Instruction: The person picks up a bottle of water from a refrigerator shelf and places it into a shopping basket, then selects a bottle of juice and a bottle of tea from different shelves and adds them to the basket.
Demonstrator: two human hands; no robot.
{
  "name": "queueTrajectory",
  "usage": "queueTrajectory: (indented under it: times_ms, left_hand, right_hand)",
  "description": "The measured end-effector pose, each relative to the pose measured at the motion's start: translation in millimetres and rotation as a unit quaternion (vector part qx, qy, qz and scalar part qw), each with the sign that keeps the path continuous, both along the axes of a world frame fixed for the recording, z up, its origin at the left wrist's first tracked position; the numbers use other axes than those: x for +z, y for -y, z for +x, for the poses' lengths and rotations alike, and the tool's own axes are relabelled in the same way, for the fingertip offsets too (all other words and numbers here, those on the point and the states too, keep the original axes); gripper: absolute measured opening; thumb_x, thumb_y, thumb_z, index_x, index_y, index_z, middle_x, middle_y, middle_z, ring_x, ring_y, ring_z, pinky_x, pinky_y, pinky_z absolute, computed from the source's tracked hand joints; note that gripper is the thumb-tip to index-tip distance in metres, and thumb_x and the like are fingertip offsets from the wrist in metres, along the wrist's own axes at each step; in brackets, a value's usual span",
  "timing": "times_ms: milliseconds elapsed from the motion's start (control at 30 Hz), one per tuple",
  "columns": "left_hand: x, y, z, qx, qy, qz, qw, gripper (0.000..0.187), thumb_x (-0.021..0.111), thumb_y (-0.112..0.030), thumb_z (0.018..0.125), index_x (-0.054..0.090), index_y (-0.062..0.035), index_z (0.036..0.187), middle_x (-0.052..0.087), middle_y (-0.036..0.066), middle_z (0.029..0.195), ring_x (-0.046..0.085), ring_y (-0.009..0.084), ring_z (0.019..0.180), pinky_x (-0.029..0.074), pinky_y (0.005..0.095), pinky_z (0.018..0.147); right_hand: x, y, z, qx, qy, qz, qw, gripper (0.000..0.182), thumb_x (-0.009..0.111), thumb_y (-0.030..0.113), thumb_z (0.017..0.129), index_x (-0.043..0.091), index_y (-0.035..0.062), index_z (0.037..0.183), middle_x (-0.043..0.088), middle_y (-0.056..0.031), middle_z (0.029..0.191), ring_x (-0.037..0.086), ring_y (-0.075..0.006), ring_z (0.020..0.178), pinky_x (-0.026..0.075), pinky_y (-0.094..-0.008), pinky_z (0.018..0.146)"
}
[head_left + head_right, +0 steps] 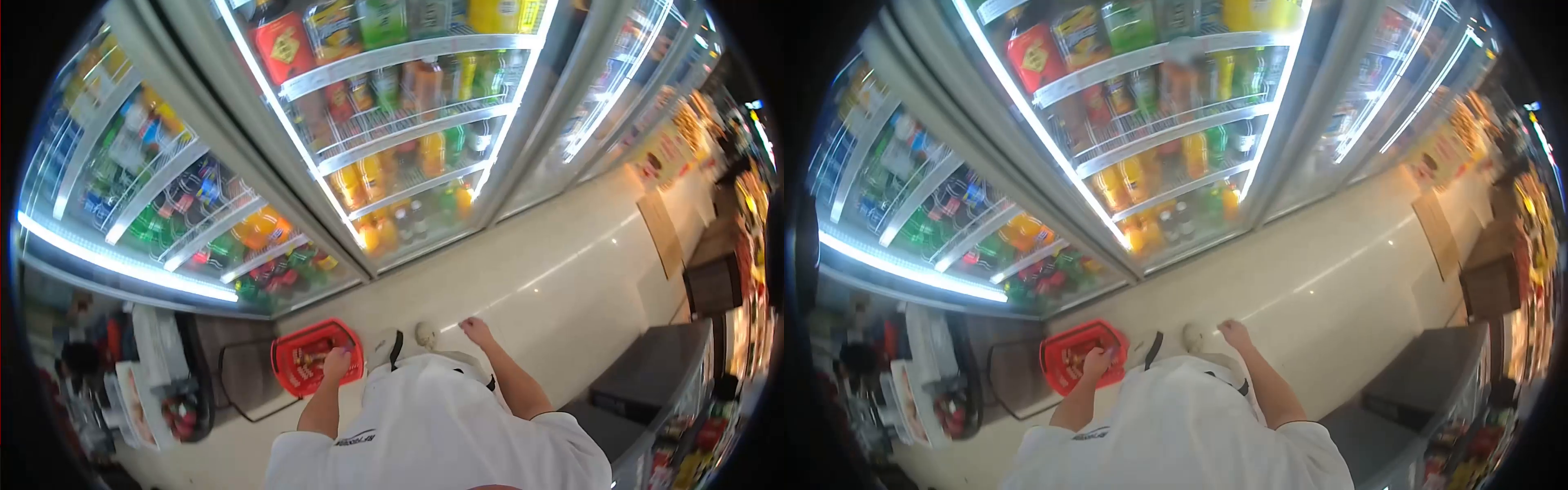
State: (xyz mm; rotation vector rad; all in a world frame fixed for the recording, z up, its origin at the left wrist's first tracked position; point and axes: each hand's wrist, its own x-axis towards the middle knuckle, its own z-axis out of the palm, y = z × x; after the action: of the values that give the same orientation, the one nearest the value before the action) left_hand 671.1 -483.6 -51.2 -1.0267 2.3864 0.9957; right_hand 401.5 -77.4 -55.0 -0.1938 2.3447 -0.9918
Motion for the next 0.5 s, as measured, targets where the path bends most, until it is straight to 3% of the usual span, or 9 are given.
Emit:
queueTrajectory:
  times_ms: [67, 133, 200, 233, 300, 333, 400, 467, 500]
  left_hand:
    - [-54, -18, 40, -0.027, -0.008, -0.052, 0.998, 0.039, 0.054, -0.029, 0.086, 0.061, -0.0016, 0.112, 0.066, 0.029, 0.096, 0.067, 0.0413, 0.091, 0.053, 0.0497, 0.075]
    - [-66, -39, 61, -0.064, -0.022, -0.103, 0.992, 0.036, 0.054, -0.031, 0.085, 0.065, -0.0032, 0.106, 0.067, 0.026, 0.098, 0.067, 0.041, 0.092, 0.053, 0.0493, 0.077]
    - [-58, -70, 74, 0.168, 0.051, 0.125, 0.976, 0.036, 0.057, -0.034, 0.085, 0.067, -0.005, 0.103, 0.067, 0.023, 0.102, 0.065, 0.0406, 0.098, 0.051, 0.049, 0.085]
    - [-37, -76, 75, 0.176, 0.05, 0.124, 0.975, 0.036, 0.057, -0.034, 0.085, 0.067, -0.005, 0.103, 0.067, 0.023, 0.102, 0.065, 0.0406, 0.098, 0.051, 0.049, 0.085]
    - [22, -79, 67, 0.083, 0.106, 0.083, 0.987, 0.04, 0.059, -0.034, 0.084, 0.064, -0.0073, 0.113, 0.067, 0.023, 0.106, 0.064, 0.0388, 0.104, 0.05, 0.0481, 0.088]
    - [-14, -71, 86, 0.059, 0.095, 0.022, 0.994, 0.042, 0.059, -0.036, 0.085, 0.062, -0.0106, 0.119, 0.066, 0.022, 0.11, 0.063, 0.0375, 0.108, 0.049, 0.0467, 0.09]
    - [-6, -63, 89, 0.074, 0.116, -0.004, 0.99, 0.039, 0.059, -0.036, 0.085, 0.064, -0.011, 0.115, 0.066, 0.022, 0.11, 0.063, 0.0383, 0.106, 0.05, 0.0474, 0.088]
    - [9, -56, 96, 0.149, 0.072, 0.018, 0.986, 0.037, 0.061, -0.034, 0.084, 0.063, -0.0094, 0.112, 0.066, 0.022, 0.107, 0.063, 0.0398, 0.104, 0.05, 0.0482, 0.088]
    - [-3, -52, 108, 0.173, 0.013, -0.002, 0.985, 0.037, 0.061, -0.037, 0.085, 0.062, -0.0081, 0.109, 0.066, 0.022, 0.106, 0.062, 0.0412, 0.102, 0.05, 0.0491, 0.087]
  right_hand:
    - [27, 53, -33, 0.001, -0.005, -0.086, 0.996, 0.034, 0.064, 0.034, 0.089, 0.067, 0.0007, 0.092, 0.066, -0.007, 0.076, 0.06, -0.0151, 0.071, 0.048, -0.0319, 0.066]
    - [70, 111, -64, 0.028, -0.041, -0.166, 0.985, 0.032, 0.063, 0.033, 0.091, 0.066, 0.0018, 0.095, 0.064, -0.0047, 0.078, 0.058, -0.0129, 0.074, 0.045, -0.0291, 0.067]
    - [93, 169, -93, 0.047, -0.061, -0.247, 0.966, 0.03, 0.062, 0.031, 0.094, 0.063, 0.0015, 0.1, 0.061, -0.0014, 0.08, 0.055, -0.0104, 0.076, 0.045, -0.0274, 0.069]
    - [122, 196, -104, 0.071, -0.086, -0.264, 0.958, 0.029, 0.061, 0.029, 0.095, 0.062, 0.0011, 0.101, 0.06, -0.0003, 0.081, 0.054, -0.0096, 0.077, 0.044, -0.0269, 0.07]
    - [207, 240, -112, 0.108, -0.095, -0.3, 0.943, 0.029, 0.061, 0.029, 0.096, 0.062, 0.0008, 0.102, 0.059, 0.0, 0.081, 0.051, -0.009, 0.075, 0.045, -0.0264, 0.072]
    - [232, 265, -118, 0.124, -0.112, -0.333, 0.928, 0.03, 0.061, 0.029, 0.096, 0.062, 0.0007, 0.105, 0.06, -0.0009, 0.084, 0.052, -0.0089, 0.078, 0.046, -0.0265, 0.074]
    - [304, 299, -115, 0.154, -0.143, -0.356, 0.911, 0.032, 0.062, 0.029, 0.096, 0.062, 0.0026, 0.113, 0.064, -0.0038, 0.095, 0.058, -0.0097, 0.09, 0.048, -0.0277, 0.081]
    - [352, 334, -112, 0.192, -0.17, -0.392, 0.883, 0.032, 0.064, 0.029, 0.094, 0.063, 0.0066, 0.117, 0.068, -0.0053, 0.1, 0.062, -0.0165, 0.098, 0.048, -0.0317, 0.086]
    - [357, 355, -114, 0.177, -0.302, -0.329, 0.877, 0.033, 0.064, 0.027, 0.093, 0.062, 0.0056, 0.117, 0.069, -0.0061, 0.101, 0.062, -0.0186, 0.098, 0.048, -0.0332, 0.087]
